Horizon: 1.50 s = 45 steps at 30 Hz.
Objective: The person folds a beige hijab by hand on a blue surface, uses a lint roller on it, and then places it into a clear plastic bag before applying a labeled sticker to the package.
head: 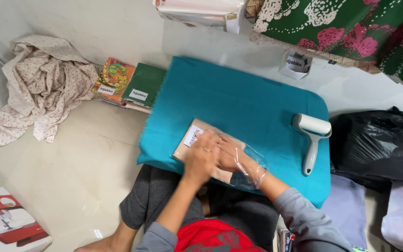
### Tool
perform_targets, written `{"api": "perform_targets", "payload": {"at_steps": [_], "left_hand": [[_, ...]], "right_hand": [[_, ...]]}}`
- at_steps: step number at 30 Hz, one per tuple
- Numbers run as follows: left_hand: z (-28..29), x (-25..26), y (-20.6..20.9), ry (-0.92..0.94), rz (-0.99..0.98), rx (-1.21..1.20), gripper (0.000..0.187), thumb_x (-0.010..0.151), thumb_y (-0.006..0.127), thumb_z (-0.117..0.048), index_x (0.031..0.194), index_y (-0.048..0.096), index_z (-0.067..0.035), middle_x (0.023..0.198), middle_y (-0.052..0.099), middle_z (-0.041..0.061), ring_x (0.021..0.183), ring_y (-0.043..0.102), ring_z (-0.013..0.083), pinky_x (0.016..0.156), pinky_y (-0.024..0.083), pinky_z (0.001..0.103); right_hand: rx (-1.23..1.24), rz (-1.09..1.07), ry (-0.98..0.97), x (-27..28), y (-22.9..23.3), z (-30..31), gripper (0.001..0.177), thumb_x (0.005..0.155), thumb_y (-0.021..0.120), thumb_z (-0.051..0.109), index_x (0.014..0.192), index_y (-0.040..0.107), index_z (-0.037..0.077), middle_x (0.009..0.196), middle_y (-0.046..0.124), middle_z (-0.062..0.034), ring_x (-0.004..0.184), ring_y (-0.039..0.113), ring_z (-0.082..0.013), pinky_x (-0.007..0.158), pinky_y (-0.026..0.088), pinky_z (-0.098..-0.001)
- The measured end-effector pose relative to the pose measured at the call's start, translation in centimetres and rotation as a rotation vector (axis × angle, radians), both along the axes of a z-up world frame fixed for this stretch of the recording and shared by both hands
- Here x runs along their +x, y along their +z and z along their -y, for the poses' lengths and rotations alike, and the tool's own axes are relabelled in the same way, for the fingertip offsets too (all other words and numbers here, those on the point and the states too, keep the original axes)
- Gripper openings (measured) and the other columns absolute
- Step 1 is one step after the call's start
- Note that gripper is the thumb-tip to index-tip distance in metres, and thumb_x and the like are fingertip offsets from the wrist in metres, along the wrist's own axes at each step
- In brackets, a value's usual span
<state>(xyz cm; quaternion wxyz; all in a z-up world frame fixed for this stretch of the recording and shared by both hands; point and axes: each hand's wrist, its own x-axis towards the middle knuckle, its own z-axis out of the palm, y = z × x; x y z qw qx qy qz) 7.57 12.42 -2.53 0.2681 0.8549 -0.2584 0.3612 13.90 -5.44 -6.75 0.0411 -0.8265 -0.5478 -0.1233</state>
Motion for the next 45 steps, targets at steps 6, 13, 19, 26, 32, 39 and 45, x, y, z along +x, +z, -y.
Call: {"api": "perform_targets", "payload": {"at_steps": [6, 13, 19, 26, 32, 39, 45], "left_hand": [[-3.7, 0.0, -1.5, 0.140, -0.611, -0.075, 0.048, 0.110, 0.038, -0.030, 0.152, 0.042, -0.008, 0.159, 0.041, 0.017, 0.146, 0.039, 0.0400, 0.121, 0.026, 0.055], [-3.2, -0.4, -2.6, 0.166, -0.574, 0.003, 0.053, 0.111, 0.034, -0.037, 0.159, 0.035, -0.015, 0.164, 0.037, 0.008, 0.153, 0.028, 0.0349, 0.125, 0.016, 0.053], [-3.4, -0.5, -2.0, 0.183, -0.613, 0.155, 0.061, 0.109, 0.028, -0.049, 0.165, 0.025, -0.023, 0.170, 0.026, -0.001, 0.156, 0.021, 0.0296, 0.123, 0.016, 0.055], [-2.9, 0.0, -0.8, 0.184, -0.789, 0.352, 0.080, 0.098, 0.042, -0.067, 0.163, 0.029, -0.021, 0.172, 0.021, 0.002, 0.157, 0.017, 0.0316, 0.120, 0.014, 0.065], [2.0, 4.4, 2.4, -0.011, -0.711, 0.409, 0.069, 0.082, 0.077, -0.048, 0.140, 0.060, -0.015, 0.147, 0.056, 0.014, 0.140, 0.046, 0.0408, 0.118, 0.023, 0.066], [10.2, 12.9, -7.5, -0.410, -0.875, 0.659, 0.070, 0.063, 0.084, -0.067, 0.123, 0.072, -0.032, 0.119, 0.075, -0.002, 0.121, 0.069, 0.0244, 0.106, 0.050, 0.057], [4.4, 11.1, 7.2, -0.608, -0.893, 0.024, 0.033, 0.075, 0.081, -0.031, 0.105, 0.075, -0.018, 0.102, 0.076, 0.017, 0.108, 0.069, 0.0428, 0.095, 0.054, 0.053]], "right_hand": [[0.015, -0.063, -0.090, -2.1, 3.7, -1.9, 0.063, 0.108, 0.029, 0.060, 0.143, 0.053, 0.013, 0.153, 0.053, -0.0103, 0.149, 0.039, -0.0343, 0.108, 0.038, -0.0470], [0.020, -0.098, -0.110, -2.3, 4.4, -2.2, 0.058, 0.106, 0.032, 0.063, 0.120, 0.063, 0.016, 0.148, 0.058, -0.0051, 0.150, 0.038, -0.0333, 0.109, 0.038, -0.0478], [0.042, -0.150, -0.133, -2.7, 3.8, -1.3, 0.063, 0.106, 0.030, 0.063, 0.144, 0.053, 0.018, 0.163, 0.041, -0.0071, 0.151, 0.035, -0.0326, 0.110, 0.039, -0.0482], [0.050, -0.143, -0.224, -6.2, 5.2, 5.4, 0.059, 0.107, 0.037, 0.053, 0.154, 0.046, 0.017, 0.154, 0.050, -0.0156, 0.140, 0.048, -0.0372, 0.118, 0.034, -0.0504], [0.215, -0.331, -0.461, -10.6, 3.7, 12.8, 0.041, 0.098, 0.063, 0.032, 0.136, 0.064, 0.017, 0.139, 0.065, -0.0103, 0.135, 0.056, -0.0360, 0.111, 0.044, -0.0523], [0.745, -0.627, -0.897, -14.2, 4.9, 16.7, 0.036, 0.095, 0.068, 0.014, 0.129, 0.075, 0.023, 0.119, 0.079, -0.0016, 0.108, 0.076, -0.0228, 0.092, 0.060, -0.0385], [1.128, -1.189, -0.788, -13.9, 5.4, 16.2, 0.106, 0.069, 0.075, -0.010, 0.163, 0.033, 0.017, 0.149, 0.058, -0.0123, 0.124, 0.062, -0.0272, 0.103, 0.051, -0.0398]]}}
